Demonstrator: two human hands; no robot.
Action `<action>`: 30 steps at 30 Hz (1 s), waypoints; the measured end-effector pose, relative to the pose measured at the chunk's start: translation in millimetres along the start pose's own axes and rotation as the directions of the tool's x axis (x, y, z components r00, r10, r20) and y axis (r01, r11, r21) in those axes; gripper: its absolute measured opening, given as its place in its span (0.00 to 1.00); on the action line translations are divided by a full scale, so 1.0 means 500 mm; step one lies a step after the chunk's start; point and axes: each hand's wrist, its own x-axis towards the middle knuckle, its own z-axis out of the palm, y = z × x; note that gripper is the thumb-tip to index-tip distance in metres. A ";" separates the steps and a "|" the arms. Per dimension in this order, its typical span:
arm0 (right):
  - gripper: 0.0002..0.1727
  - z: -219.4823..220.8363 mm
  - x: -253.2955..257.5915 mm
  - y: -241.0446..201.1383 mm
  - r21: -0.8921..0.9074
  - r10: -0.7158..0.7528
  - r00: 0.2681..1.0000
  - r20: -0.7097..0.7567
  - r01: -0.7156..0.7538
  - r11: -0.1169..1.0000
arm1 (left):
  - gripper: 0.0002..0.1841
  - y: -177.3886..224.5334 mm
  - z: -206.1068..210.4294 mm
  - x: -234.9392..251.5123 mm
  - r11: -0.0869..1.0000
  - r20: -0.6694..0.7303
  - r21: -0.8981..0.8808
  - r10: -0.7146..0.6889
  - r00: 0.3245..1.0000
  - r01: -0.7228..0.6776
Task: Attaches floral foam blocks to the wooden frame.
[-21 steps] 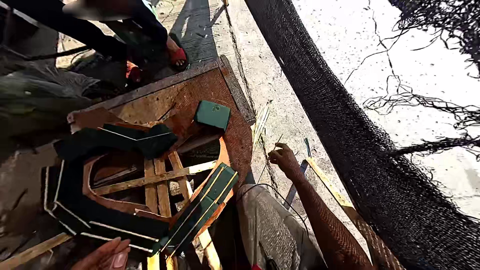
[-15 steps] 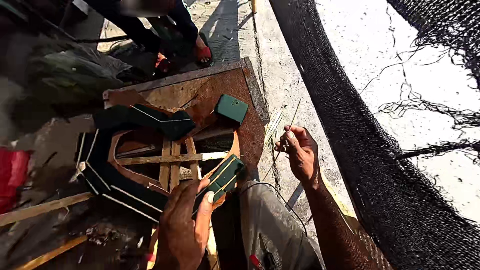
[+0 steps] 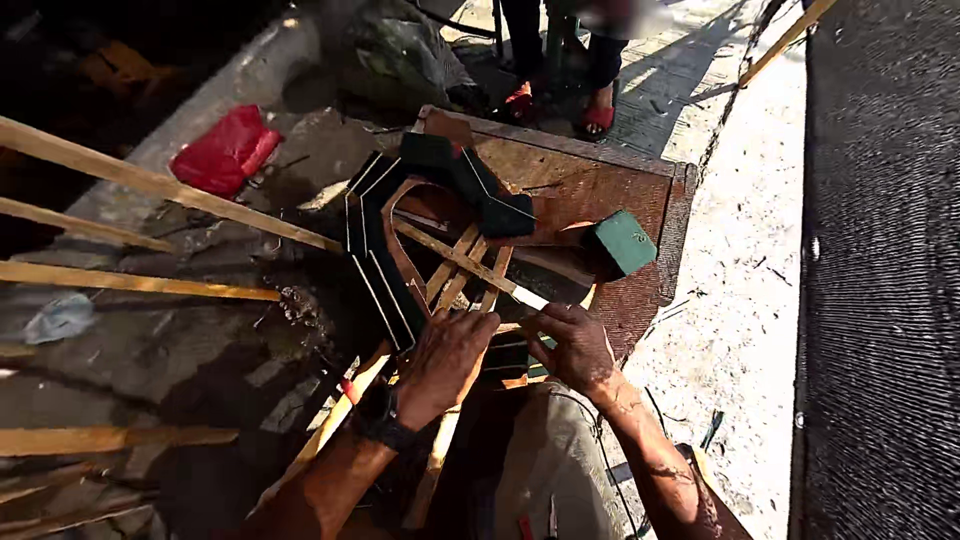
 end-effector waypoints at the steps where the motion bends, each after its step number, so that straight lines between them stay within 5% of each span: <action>1: 0.11 0.012 0.011 0.002 0.003 -0.006 1.000 0.023 0.006 1.000 | 0.15 -0.008 0.003 0.001 1.000 0.041 -0.002 -0.001 0.999 0.001; 6: 0.12 0.049 0.086 0.019 -0.046 0.017 0.995 0.101 -0.013 0.999 | 0.16 -0.044 0.034 0.044 0.950 0.084 -0.236 -0.188 0.979 0.203; 10: 0.13 0.082 0.175 0.019 -0.233 0.064 0.993 0.099 -0.039 0.972 | 0.17 -0.031 0.039 0.115 0.787 0.076 -0.374 -0.501 0.862 0.491; 13: 0.12 0.071 0.263 0.051 -0.304 -0.006 0.991 0.133 0.047 0.952 | 0.17 -0.069 0.013 0.177 0.700 0.180 -0.378 -0.586 0.790 0.605; 15: 0.20 0.042 0.316 0.092 -0.290 -0.058 0.996 0.069 0.075 0.954 | 0.15 -0.105 0.002 0.221 0.634 0.220 -0.410 -0.629 0.745 0.656; 18: 0.24 0.013 0.359 0.139 -0.104 0.084 0.979 -0.186 -0.105 0.989 | 0.14 -0.151 0.013 0.300 0.256 0.230 -0.805 -0.697 0.679 0.536; 20: 0.20 0.021 0.362 0.156 0.056 0.204 0.962 -0.180 -0.197 0.979 | 0.14 -0.174 0.027 0.363 -0.053 0.277 -0.933 -0.738 0.616 0.356; 22: 0.17 0.047 0.363 0.161 0.108 0.241 0.969 -0.057 -0.234 0.966 | 0.15 -0.192 0.037 0.422 -0.210 0.308 -0.949 -0.781 0.544 0.235; 27: 0.12 0.102 0.363 0.165 -0.054 0.220 0.961 0.166 -0.214 0.975 | 0.19 -0.208 0.067 0.477 -0.277 0.386 -0.916 -0.806 0.449 0.291; 30: 0.08 0.101 0.362 0.174 -0.007 0.189 0.958 0.215 -0.192 0.981 | 0.20 -0.217 0.049 0.470 -0.076 0.339 -0.876 -0.800 0.495 0.477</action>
